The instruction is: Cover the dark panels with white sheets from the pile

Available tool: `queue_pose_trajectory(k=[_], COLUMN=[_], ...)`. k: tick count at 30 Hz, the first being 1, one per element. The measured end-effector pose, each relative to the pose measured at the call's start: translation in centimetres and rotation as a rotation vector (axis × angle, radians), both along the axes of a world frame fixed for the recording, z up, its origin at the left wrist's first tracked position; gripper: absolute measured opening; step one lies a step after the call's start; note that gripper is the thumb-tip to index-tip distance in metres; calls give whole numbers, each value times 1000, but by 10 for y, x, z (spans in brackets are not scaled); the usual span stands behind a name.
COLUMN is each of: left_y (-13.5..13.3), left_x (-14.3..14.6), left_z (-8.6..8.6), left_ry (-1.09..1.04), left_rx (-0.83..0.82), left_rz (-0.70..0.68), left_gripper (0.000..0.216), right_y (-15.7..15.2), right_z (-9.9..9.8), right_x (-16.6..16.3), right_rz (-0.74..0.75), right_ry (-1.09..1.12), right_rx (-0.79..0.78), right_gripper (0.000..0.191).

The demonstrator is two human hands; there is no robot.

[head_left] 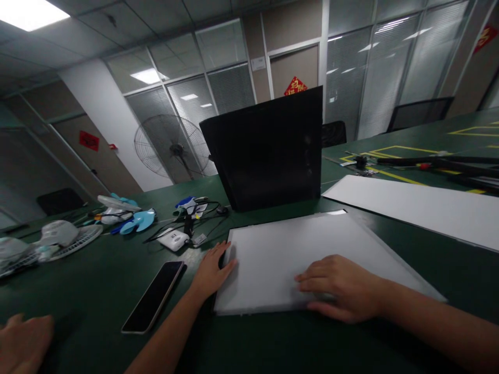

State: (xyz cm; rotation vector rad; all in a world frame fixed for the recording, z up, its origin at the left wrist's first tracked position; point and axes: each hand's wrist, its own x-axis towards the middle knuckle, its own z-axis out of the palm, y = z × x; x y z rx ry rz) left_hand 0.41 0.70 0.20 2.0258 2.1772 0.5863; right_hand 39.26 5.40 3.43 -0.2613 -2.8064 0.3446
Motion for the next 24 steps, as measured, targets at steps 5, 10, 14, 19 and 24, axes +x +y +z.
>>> queue_pose_trajectory(k=[5, 10, 14, 19, 24], left_y=[1, 1, 1, 1, 1], left_x=[-1, 1, 2, 3, 2], left_z=[0, 2, 3, 4, 4], left_ry=[20, 46, 59, 61, 52], left_rx=[-25, -42, -48, -39, -40], left_rz=[-29, 1, 13, 29, 29], left_gripper=[54, 55, 57, 56, 56], right_y=[66, 144, 168, 174, 171], right_z=[-12, -27, -43, -52, -44], right_x=[43, 133, 185, 196, 191], right_rz=[-551, -1081, -1404, -1513, -1549], right_ry=[55, 54, -56, -218, -309], right_rx=[91, 142, 48, -145, -180], right_gripper=[41, 57, 65, 61, 50])
